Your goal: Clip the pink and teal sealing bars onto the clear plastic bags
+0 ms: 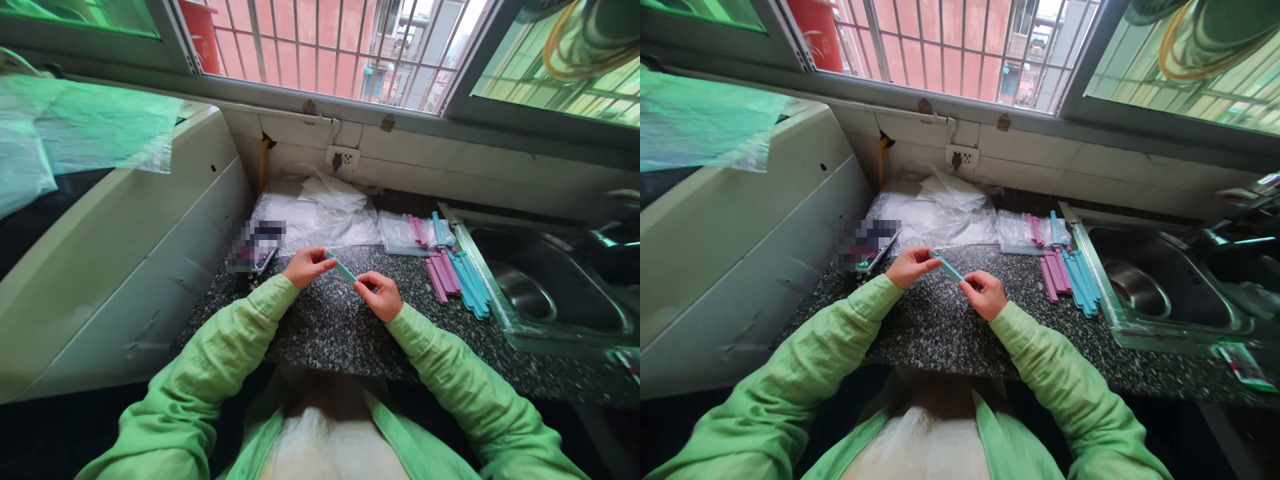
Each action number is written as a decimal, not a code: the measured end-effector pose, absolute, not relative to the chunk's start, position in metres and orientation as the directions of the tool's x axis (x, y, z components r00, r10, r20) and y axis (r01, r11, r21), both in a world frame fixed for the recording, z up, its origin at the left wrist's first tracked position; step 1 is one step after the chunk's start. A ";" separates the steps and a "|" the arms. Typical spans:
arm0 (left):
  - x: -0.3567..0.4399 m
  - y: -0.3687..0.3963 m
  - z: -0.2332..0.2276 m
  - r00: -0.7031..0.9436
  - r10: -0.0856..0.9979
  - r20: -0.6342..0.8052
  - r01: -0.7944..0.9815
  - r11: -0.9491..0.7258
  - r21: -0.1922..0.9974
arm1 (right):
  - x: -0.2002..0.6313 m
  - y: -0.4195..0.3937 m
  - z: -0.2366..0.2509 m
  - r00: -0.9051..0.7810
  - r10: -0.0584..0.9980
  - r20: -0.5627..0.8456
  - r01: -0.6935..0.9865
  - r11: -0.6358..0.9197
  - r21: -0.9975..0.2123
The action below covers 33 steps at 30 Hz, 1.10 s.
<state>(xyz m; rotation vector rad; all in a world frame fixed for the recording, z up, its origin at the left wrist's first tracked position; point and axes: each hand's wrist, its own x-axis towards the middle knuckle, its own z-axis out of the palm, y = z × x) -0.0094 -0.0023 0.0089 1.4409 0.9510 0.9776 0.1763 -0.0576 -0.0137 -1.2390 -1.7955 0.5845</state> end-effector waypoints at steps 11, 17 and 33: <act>-0.011 -0.001 0.007 0.354 0.933 0.069 0.054 -0.094 0.994 | 0.177 -0.058 -0.015 -0.139 0.922 0.361 0.542 0.375 -0.752; -0.010 -0.002 0.007 0.356 0.931 0.083 0.050 -0.107 0.993 | 0.177 -0.058 -0.015 -0.139 0.919 0.368 0.552 0.381 -0.742; -0.008 -0.002 0.002 0.322 0.941 0.100 0.073 -0.130 0.989 | 0.178 -0.056 -0.017 -0.123 0.919 0.374 0.581 0.372 -0.724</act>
